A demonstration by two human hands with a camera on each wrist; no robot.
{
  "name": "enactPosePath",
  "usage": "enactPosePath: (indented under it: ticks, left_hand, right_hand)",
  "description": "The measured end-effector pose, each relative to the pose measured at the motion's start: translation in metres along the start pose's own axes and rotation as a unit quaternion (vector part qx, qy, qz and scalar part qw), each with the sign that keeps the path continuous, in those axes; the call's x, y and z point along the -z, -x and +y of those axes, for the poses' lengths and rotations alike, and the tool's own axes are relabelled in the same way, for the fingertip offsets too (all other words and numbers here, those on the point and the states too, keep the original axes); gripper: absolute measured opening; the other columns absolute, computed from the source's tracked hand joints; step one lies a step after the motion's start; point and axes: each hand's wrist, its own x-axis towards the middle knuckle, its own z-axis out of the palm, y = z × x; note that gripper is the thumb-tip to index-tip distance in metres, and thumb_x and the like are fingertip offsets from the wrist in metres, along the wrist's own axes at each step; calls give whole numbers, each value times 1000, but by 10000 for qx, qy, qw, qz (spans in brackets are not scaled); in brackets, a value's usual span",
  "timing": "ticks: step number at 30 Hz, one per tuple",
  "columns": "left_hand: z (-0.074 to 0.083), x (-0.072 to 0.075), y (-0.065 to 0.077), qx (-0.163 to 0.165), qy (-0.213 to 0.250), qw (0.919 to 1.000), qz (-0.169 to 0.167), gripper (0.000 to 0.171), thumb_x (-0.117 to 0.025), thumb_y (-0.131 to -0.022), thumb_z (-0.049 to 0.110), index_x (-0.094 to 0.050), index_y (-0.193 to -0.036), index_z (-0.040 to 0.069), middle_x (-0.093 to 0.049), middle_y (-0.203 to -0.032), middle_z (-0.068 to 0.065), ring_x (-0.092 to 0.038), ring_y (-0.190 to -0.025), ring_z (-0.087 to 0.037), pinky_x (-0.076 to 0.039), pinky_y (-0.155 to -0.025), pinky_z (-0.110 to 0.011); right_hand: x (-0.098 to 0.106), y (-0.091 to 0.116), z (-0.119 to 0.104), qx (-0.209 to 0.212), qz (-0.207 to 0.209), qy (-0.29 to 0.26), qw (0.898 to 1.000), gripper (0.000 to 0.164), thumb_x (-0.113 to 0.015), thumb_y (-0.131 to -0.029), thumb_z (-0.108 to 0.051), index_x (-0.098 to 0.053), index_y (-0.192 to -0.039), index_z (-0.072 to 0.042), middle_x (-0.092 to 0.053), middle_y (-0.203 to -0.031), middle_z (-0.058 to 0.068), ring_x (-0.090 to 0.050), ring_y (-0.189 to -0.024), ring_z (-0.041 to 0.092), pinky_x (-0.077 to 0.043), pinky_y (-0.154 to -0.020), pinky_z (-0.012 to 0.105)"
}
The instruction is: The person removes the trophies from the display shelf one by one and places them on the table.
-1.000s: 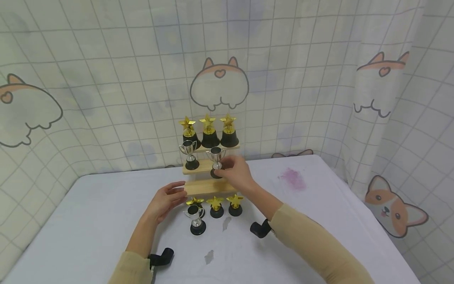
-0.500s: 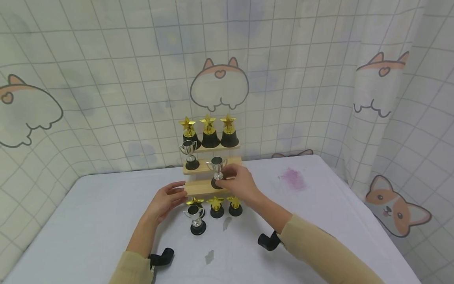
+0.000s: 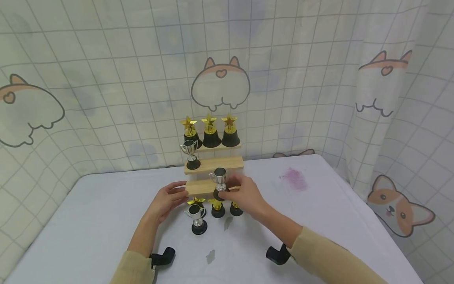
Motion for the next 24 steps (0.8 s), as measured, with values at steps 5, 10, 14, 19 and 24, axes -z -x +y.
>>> enactPosePath:
  ticks: [5, 10, 14, 19, 24]
  left_hand:
    - [0, 0, 0, -5, -19, 10000, -41, 49, -71, -94, 0, -55, -141, -2, -57, -126, -23, -67, -106, -28, -58, -94, -36]
    - [0, 0, 0, 1, -4, 10000, -2, 49, -71, -94, -1, -56, -140, -2, -57, -124, -22, -67, -105, -27, -58, -93, -36]
    - [0, 0, -1, 19, 5, 10000, 36, 48, -71, -94, -1, -56, -140, -1, -58, -123, -21, -68, -103, -26, -59, -92, -35]
    - [0, 0, -1, 48, -8, 10000, 41, 49, -71, -94, -1, -56, -140, 0, -58, -123, -21, -68, -102, -25, -59, -91, -35]
    - [-1, 0, -2, 45, -12, 10000, 4, 49, -71, -94, -1, -56, -141, -1, -57, -124, -22, -67, -104, -27, -58, -92, -35]
  right_hand:
    - [-2, 12, 5, 7, -122, 7, 9999, 31, -79, -90, -10, -64, -115, -1, -66, -113, 11, -66, -108, 29, -58, -92, 37]
    - [-5, 20, 10, -31, -157, -8, 9999, 29, -79, -89, -9, -65, -113, -2, -66, -111, 10, -65, -106, 30, -60, -88, 33]
    - [-7, 26, 17, 23, -255, -78, 9996, 30, -80, -88, -8, -65, -113, 0, -67, -109, 10, -64, -105, 30, -60, -85, 31]
    - [-11, 31, 28, 93, -367, -209, 9991, 33, -80, -86, -6, -65, -114, 3, -68, -108, 10, -65, -103, 29, -59, -84, 27]
    - [-15, 35, 37, 72, -439, -317, 9985, 33, -80, -85, -4, -64, -113, 5, -68, -106, 11, -65, -99, 28, -58, -82, 26]
